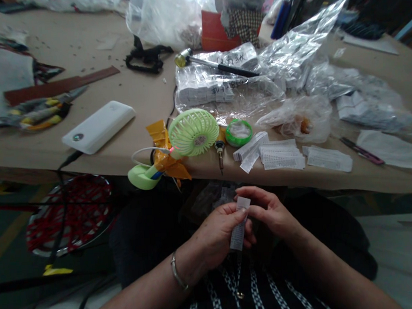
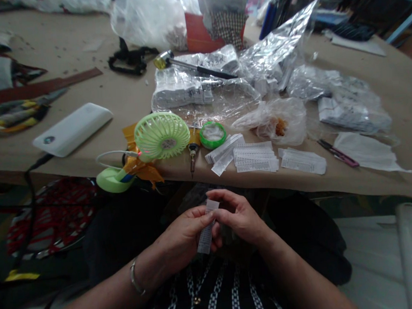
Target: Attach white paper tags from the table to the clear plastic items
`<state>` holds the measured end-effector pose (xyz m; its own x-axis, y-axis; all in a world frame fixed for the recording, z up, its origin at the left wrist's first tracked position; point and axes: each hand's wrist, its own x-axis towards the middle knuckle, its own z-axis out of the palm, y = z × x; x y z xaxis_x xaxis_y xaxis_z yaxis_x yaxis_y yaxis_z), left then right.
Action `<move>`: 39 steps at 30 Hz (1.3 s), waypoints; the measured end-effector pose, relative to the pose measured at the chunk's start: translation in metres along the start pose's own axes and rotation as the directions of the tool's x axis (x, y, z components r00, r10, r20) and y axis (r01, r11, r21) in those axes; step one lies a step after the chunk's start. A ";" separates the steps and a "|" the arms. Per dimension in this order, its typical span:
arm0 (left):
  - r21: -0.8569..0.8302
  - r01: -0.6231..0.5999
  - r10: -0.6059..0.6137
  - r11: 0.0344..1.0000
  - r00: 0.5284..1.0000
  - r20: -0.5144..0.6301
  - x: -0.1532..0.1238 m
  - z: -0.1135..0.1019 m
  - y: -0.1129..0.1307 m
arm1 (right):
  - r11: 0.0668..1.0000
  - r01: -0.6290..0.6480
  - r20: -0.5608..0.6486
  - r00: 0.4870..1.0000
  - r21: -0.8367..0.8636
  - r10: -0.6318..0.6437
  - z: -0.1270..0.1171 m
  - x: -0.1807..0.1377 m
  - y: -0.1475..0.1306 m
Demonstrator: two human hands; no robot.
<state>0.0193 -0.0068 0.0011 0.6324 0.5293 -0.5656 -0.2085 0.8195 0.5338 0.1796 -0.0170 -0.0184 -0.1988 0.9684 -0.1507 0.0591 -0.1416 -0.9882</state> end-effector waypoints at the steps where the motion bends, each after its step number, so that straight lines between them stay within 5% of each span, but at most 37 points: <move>1: 0.008 -0.002 0.002 1.000 1.000 0.026 0.000 0.000 0.000 | 0.996 -0.039 0.089 0.996 0.084 0.032 -0.002 0.003 0.001; 6: 0.020 0.027 -0.029 0.999 0.993 0.117 -0.003 0.000 -0.001 | 0.891 -0.202 0.382 0.924 0.406 0.035 -0.006 0.012 0.003; 14: 0.020 0.029 -0.032 0.999 0.991 0.127 -0.004 -0.004 -0.006 | 0.843 -0.248 0.353 0.933 0.477 0.075 0.004 0.010 0.009; 19: 0.021 -0.040 0.040 0.999 0.999 0.037 -0.004 -0.003 -0.001 | 0.924 -0.124 0.095 0.991 0.361 0.096 0.008 0.008 0.008; 23: 0.067 -0.107 0.110 0.992 0.993 -0.048 -0.006 -0.001 0.004 | 0.981 -0.050 -0.133 0.988 0.186 0.076 0.016 0.007 -0.007; 29: 0.122 -0.146 0.162 0.982 0.977 -0.139 -0.008 0.000 0.006 | 0.994 -0.081 -0.205 0.974 0.075 0.094 0.026 0.009 -0.025; 34: 0.205 -0.183 0.219 0.962 0.961 -0.169 -0.006 -0.004 0.005 | 0.979 -0.147 -0.108 0.981 0.140 0.163 0.030 0.017 -0.021; 39: 0.498 -0.319 0.464 0.806 0.864 -0.198 -0.003 -0.015 0.015 | 1.000 -0.026 -0.182 0.983 0.012 0.028 0.031 0.032 -0.021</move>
<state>0.0035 0.0073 0.0012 0.3018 0.8806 -0.3653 0.0021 0.3826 0.9239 0.1412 0.0104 -0.0030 -0.0155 0.9852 -0.1706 0.0528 -0.1696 -0.9841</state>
